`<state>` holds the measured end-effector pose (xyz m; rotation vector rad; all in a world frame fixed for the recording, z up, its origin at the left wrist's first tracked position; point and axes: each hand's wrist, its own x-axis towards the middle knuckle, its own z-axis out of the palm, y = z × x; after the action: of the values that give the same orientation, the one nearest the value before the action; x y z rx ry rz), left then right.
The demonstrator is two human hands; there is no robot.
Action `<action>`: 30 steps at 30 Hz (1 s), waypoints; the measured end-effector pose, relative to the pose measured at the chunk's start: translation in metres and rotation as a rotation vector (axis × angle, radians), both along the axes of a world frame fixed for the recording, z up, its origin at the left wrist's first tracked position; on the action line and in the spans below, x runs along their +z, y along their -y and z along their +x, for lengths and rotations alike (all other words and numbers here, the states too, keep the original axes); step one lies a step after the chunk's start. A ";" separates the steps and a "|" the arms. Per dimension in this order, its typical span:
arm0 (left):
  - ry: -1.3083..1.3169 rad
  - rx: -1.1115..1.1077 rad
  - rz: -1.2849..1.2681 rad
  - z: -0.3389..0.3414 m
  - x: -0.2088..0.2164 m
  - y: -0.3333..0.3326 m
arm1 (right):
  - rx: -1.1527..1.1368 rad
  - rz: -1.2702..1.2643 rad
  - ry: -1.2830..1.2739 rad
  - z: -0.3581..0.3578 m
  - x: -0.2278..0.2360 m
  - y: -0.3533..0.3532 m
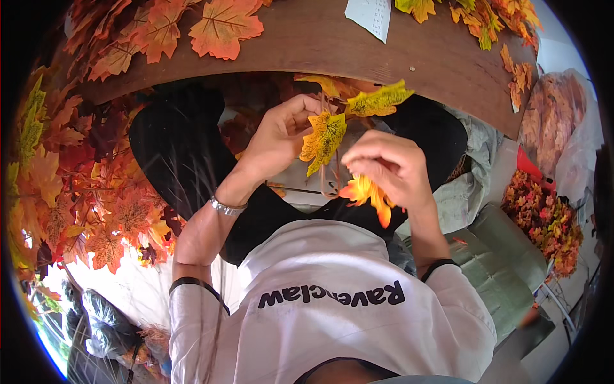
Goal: The person assembles artificial maple leaf branches by hand, attaching individual artificial leaves to stems.
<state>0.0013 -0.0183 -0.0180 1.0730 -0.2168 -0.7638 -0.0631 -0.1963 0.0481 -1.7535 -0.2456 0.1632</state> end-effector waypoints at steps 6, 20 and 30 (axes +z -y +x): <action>0.442 0.054 0.300 -0.006 0.002 0.001 | -0.019 -0.069 0.178 0.008 0.002 -0.039; -0.177 -0.009 0.028 0.002 -0.009 -0.007 | -0.342 0.137 -0.197 0.007 -0.052 -0.024; -0.146 -0.016 -0.075 0.005 -0.002 -0.007 | -0.258 0.076 -0.114 0.005 -0.047 -0.025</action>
<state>0.0061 -0.0116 -0.0199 0.9415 -0.1283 -0.8385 -0.0585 -0.1710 0.0009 -1.6772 0.0570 0.0651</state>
